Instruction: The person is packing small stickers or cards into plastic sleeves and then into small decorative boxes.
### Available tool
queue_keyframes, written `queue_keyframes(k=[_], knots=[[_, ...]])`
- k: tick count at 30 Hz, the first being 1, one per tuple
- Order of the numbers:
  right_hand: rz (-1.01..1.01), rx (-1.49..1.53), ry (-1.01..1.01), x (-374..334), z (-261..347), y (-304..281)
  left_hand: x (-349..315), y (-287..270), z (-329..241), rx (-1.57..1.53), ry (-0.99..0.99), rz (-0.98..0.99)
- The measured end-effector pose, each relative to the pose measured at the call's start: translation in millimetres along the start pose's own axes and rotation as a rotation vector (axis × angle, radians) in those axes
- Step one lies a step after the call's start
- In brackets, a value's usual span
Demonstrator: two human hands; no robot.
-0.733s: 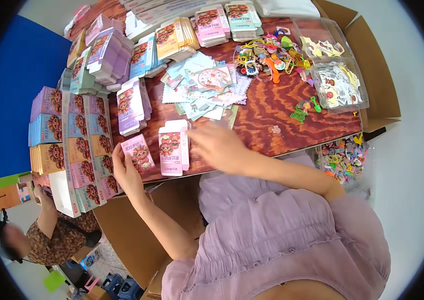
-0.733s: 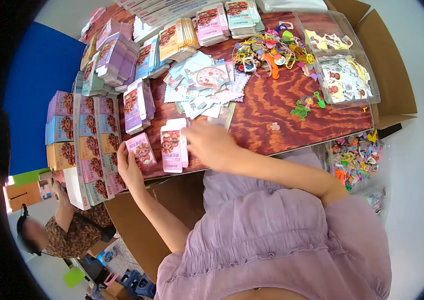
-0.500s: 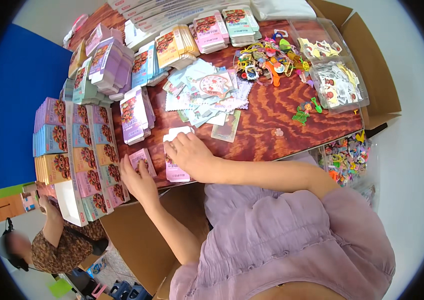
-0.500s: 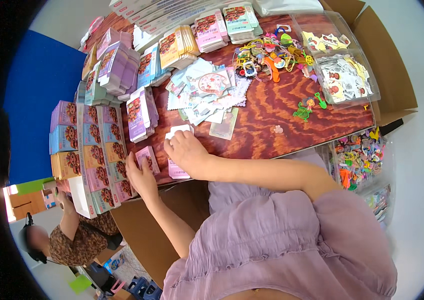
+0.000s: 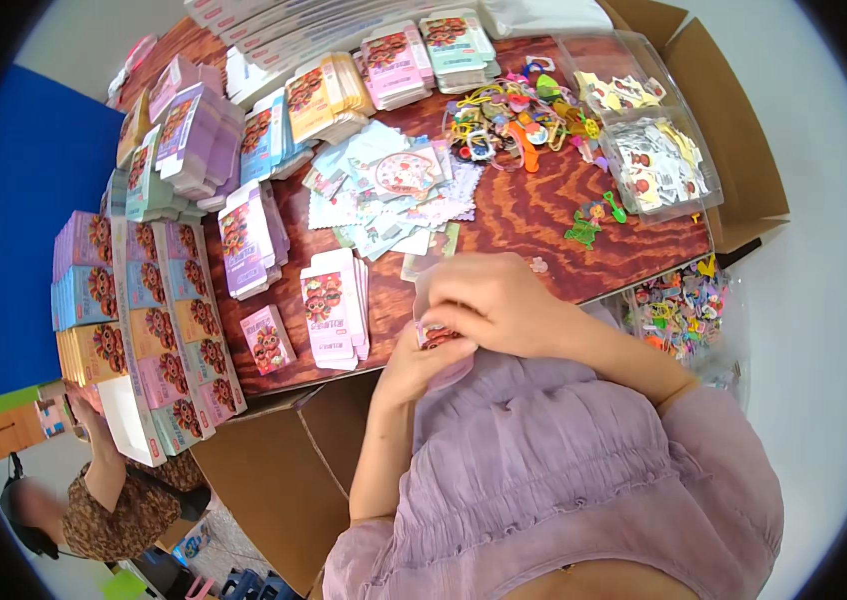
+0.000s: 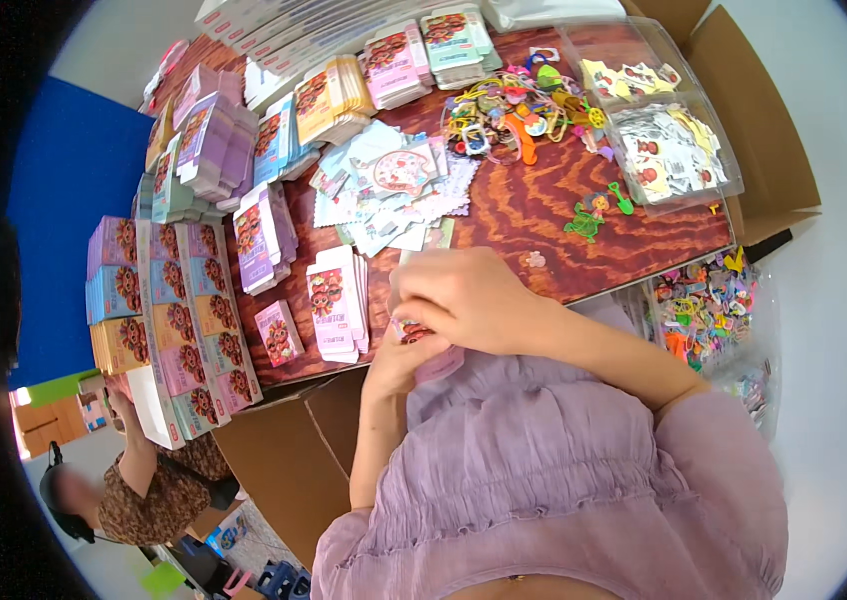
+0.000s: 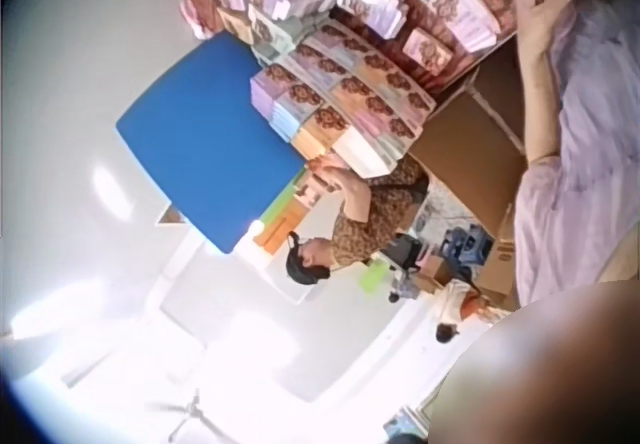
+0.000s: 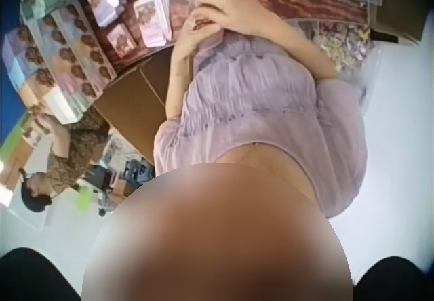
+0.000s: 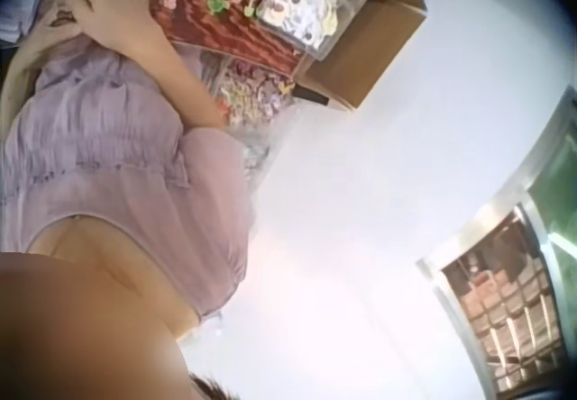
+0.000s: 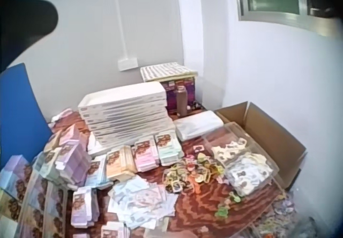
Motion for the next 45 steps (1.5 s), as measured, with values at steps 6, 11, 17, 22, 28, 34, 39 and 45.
queue_keyframes(k=[6,11,17,22,28,34,39,45], knots=[[-0.502,0.416,0.125,-32.7,-45.4,-42.9,26.2,12.6,4.7,-0.201,0.07,-0.115],[-0.308,0.414,0.144,-37.9,-55.1,-37.0,33.0,11.7,24.1,-0.189,0.075,-0.211],[-0.496,0.682,0.269,-48.4,-67.3,-39.0,35.3,21.3,28.6,-0.354,0.127,-0.127],[-0.318,0.374,0.242,-45.0,-70.8,-40.0,29.5,17.7,22.0,-0.344,0.112,-0.185],[-0.417,0.569,0.379,-52.6,-88.0,-39.1,-3.3,18.9,-35.3,0.257,0.475,-0.328],[-0.396,0.347,0.206,-46.5,-68.4,-44.9,1.7,17.5,-31.5,0.312,0.388,-0.258],[-0.273,0.333,0.2,-49.7,-73.0,-38.7,0.7,18.0,-34.6,0.426,0.366,-0.188],[-0.388,0.653,0.363,-50.6,-74.3,-32.7,5.9,12.7,-34.0,0.471,0.259,-0.165]])
Point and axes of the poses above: each hand's wrist, its own x-axis towards the middle knuckle, its own y-axis out of the palm, z = x × y, the point moved 9 cm from there along x, towards the middle knuckle, and after that the axes turned 4 degrees about -z, right-handed, at the moved point
